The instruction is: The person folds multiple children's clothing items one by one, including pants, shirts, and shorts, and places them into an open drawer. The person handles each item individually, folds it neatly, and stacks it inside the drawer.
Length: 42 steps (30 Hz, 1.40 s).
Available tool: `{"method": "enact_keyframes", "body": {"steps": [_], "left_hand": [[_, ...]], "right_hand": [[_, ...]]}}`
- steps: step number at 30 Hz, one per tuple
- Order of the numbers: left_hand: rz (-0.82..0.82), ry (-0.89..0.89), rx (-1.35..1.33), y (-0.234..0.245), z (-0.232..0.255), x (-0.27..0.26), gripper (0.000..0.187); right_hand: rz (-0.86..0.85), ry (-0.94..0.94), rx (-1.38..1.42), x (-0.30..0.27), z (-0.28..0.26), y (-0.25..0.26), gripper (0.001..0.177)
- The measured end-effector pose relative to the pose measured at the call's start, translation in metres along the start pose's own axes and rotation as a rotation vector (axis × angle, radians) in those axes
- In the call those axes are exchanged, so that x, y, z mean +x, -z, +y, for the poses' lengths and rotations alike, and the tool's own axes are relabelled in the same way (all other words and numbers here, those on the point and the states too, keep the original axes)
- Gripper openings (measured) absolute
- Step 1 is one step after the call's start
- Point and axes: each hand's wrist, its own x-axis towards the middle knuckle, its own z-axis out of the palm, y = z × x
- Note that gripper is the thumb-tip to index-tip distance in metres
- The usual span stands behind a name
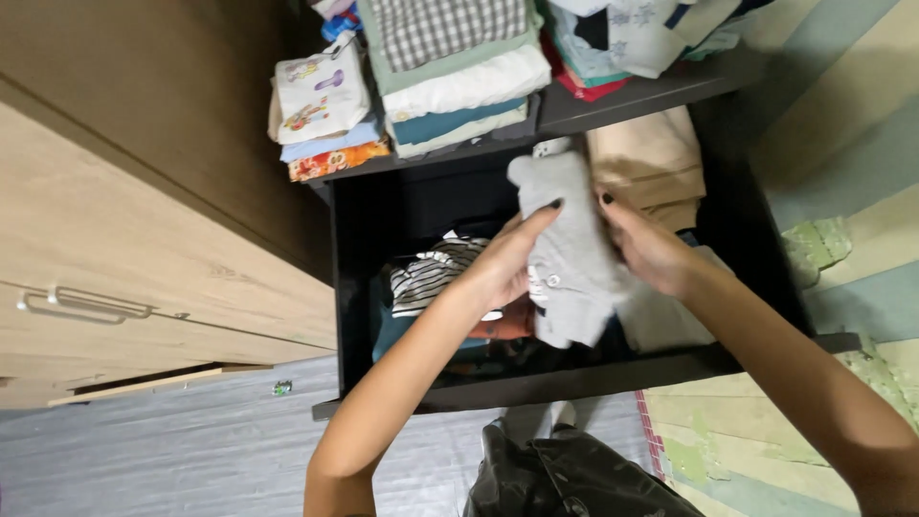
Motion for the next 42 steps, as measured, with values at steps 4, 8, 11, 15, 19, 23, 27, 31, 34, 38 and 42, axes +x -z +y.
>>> {"method": "enact_keyframes", "body": {"steps": [4, 8, 11, 15, 19, 23, 27, 31, 34, 38, 42], "left_hand": [[-0.095, 0.016, -0.073, -0.040, 0.005, 0.003, 0.072], [-0.084, 0.001, -0.087, -0.040, -0.002, 0.053, 0.066], [-0.072, 0.022, 0.022, -0.030, -0.018, 0.090, 0.071], [-0.069, 0.032, -0.003, -0.027, -0.047, 0.161, 0.061], [-0.078, -0.086, -0.123, -0.052, -0.044, 0.199, 0.059], [-0.038, -0.155, -0.052, -0.058, -0.045, 0.217, 0.067], [0.084, -0.267, 0.127, -0.044, -0.059, 0.253, 0.068], [0.118, -0.331, 0.116, -0.060, -0.048, 0.235, 0.075], [0.162, -0.382, 0.149, -0.057, -0.058, 0.275, 0.069], [0.159, -0.414, 0.257, -0.049, -0.058, 0.302, 0.059], [0.428, -0.387, 1.042, -0.051, -0.038, 0.263, 0.058]], "right_hand": [[-0.063, -0.243, 0.389, 0.011, 0.003, 0.035, 0.071], [-0.096, -0.183, 0.359, 0.108, 0.056, 0.140, 0.056], [0.008, 0.210, 0.036, 0.094, 0.027, 0.152, 0.056], [0.119, 0.340, -0.393, 0.101, 0.010, 0.170, 0.064], [0.200, 0.410, -0.675, 0.133, -0.002, 0.189, 0.052], [0.268, 0.415, -0.812, 0.156, 0.000, 0.185, 0.049], [0.300, 0.522, -1.038, 0.156, 0.011, 0.179, 0.051], [0.420, 0.596, -1.157, 0.147, 0.005, 0.167, 0.042], [0.815, 1.247, -1.561, 0.147, 0.019, 0.164, 0.057], [0.667, 1.402, -1.433, 0.190, 0.041, 0.163, 0.036], [0.194, 0.914, -1.207, 0.200, 0.026, 0.154, 0.050]]}}
